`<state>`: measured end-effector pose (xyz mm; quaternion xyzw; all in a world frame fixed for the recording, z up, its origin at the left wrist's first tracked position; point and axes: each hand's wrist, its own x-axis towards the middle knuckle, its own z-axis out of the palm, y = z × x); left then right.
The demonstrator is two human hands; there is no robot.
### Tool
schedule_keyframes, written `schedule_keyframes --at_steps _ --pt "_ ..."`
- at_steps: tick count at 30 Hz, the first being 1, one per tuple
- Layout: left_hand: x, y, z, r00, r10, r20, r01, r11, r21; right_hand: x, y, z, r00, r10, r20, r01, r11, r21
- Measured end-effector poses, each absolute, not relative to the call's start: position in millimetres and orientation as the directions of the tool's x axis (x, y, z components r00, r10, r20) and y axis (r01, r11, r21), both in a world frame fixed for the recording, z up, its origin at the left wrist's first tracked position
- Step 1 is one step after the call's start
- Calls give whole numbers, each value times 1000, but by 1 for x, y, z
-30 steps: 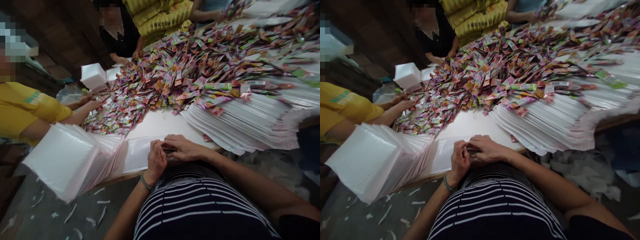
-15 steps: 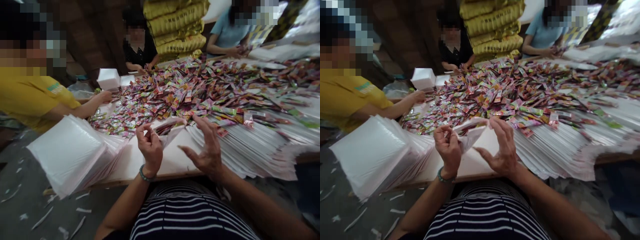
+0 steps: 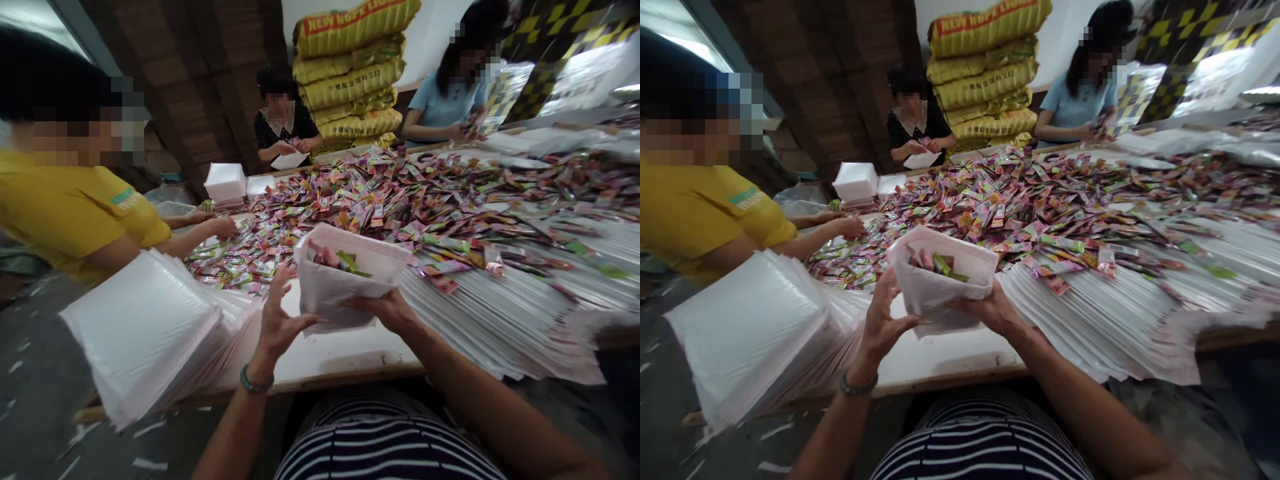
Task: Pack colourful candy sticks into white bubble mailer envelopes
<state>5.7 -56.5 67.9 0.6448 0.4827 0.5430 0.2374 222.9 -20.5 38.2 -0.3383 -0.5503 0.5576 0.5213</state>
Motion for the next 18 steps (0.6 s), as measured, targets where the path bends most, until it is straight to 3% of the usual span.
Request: schedule_keyframes --at_steps 4,7,11,14,18 --pt "-6 -44 60 200 951 237 221 -279 935 226 -13 49 -413 892 184 -230 93 -969" --pt "1 -45 38 184 968 171 242 -214 946 224 -9 33 -487 861 144 -222 37 -974" --pt "10 -48 32 132 982 139 232 -167 958 224 -12 26 -406 909 92 -177 21 -984" --pt "10 -49 41 146 972 185 213 -214 953 233 -17 41 -365 923 125 -96 96 -991" --pt "14 -50 31 218 963 156 188 -198 962 253 -33 66 -285 916 281 98 320 -942"
